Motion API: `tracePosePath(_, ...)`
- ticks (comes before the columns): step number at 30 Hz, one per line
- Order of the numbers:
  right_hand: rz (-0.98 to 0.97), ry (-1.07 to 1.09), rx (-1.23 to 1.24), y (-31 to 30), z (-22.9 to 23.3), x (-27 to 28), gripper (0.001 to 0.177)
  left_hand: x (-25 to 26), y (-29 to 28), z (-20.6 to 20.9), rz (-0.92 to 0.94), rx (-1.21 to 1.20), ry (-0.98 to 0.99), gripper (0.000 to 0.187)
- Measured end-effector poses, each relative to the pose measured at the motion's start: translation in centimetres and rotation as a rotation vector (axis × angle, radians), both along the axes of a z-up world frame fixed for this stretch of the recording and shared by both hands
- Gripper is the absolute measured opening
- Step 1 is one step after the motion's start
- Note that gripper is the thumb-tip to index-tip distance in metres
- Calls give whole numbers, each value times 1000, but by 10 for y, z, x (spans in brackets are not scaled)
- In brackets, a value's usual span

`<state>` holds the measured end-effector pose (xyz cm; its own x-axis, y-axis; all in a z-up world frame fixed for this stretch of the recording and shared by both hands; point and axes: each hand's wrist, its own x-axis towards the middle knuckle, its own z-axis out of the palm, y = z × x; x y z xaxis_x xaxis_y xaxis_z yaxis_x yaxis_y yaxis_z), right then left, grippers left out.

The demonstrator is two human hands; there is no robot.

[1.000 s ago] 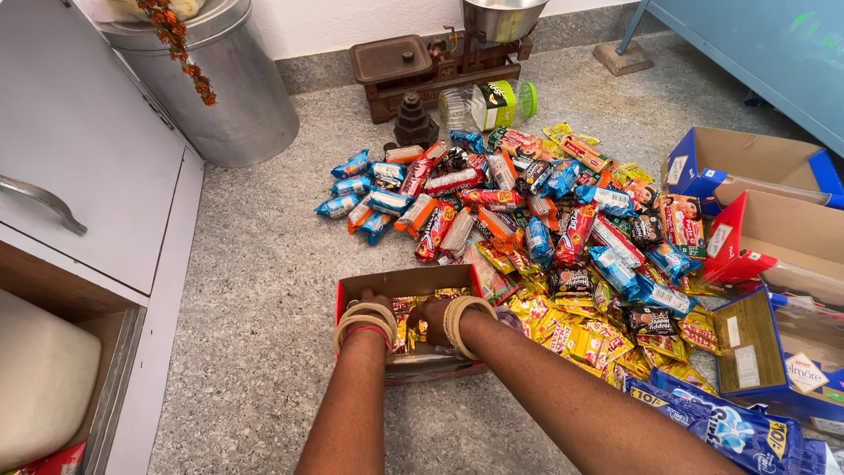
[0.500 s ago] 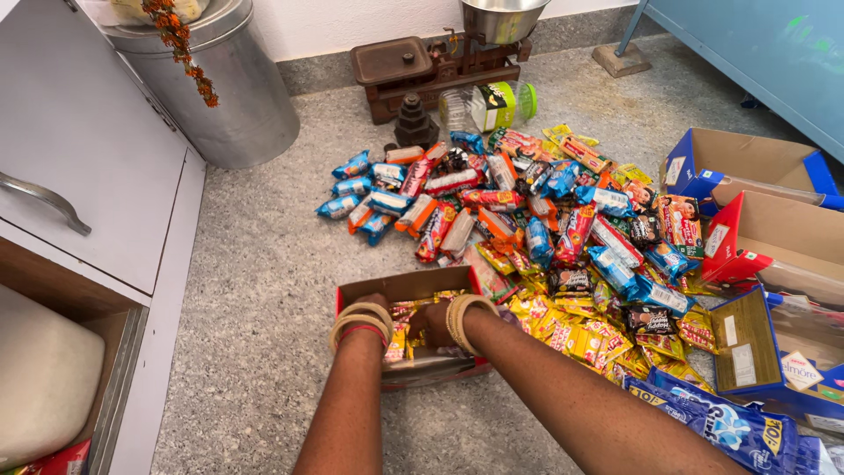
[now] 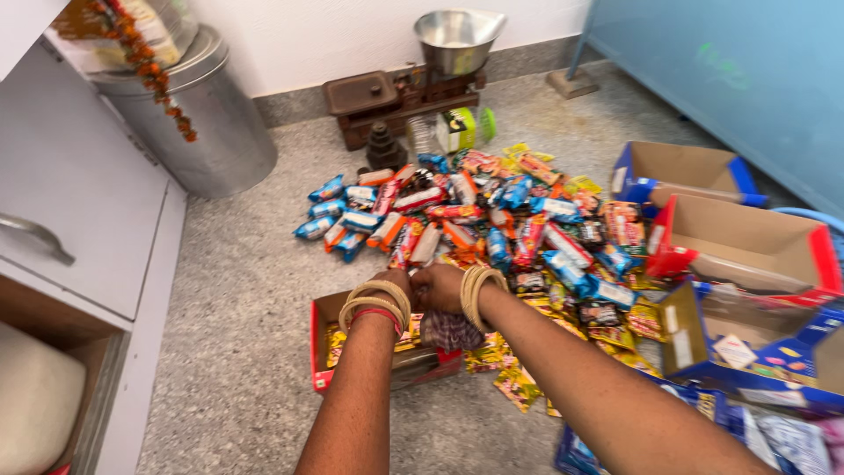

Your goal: The person sorts a large pile of assorted snack packets on the floor, picking up yellow-wrapped items and placing them into a red cardboard box. The person continues to pick and place snacks into the box throughout the clip.

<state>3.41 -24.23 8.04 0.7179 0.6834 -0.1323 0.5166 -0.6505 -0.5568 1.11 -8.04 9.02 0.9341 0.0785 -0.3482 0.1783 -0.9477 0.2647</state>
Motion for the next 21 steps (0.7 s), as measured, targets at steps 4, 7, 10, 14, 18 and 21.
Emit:
tracePosePath(4, 23, 53, 176, -57, 18, 6, 29, -10, -49, 29, -33, -101, -75, 30)
tracePosePath(7, -46, 105, 190, -103, 10, 11, 29, -9, -92, 36, -148, -105, -124, 26)
tracePosePath(10, -165, 185, 148, -138, -16, 12, 27, -18, -126, 27, -114, -227, -91, 27)
tracePosePath(14, -273, 229, 105, -160, -67, 6, 26, -41, -152, 2, -22, -319, 14, 43)
tracePosePath(18, -407, 263, 53, -161, -110, -7, 26, -63, -172, -30, 133, -311, 105, 60)
tracePosePath(21, -474, 256, 55, -155, -132, -20, 26, -80, -178, -61, 206, -278, 75, 72)
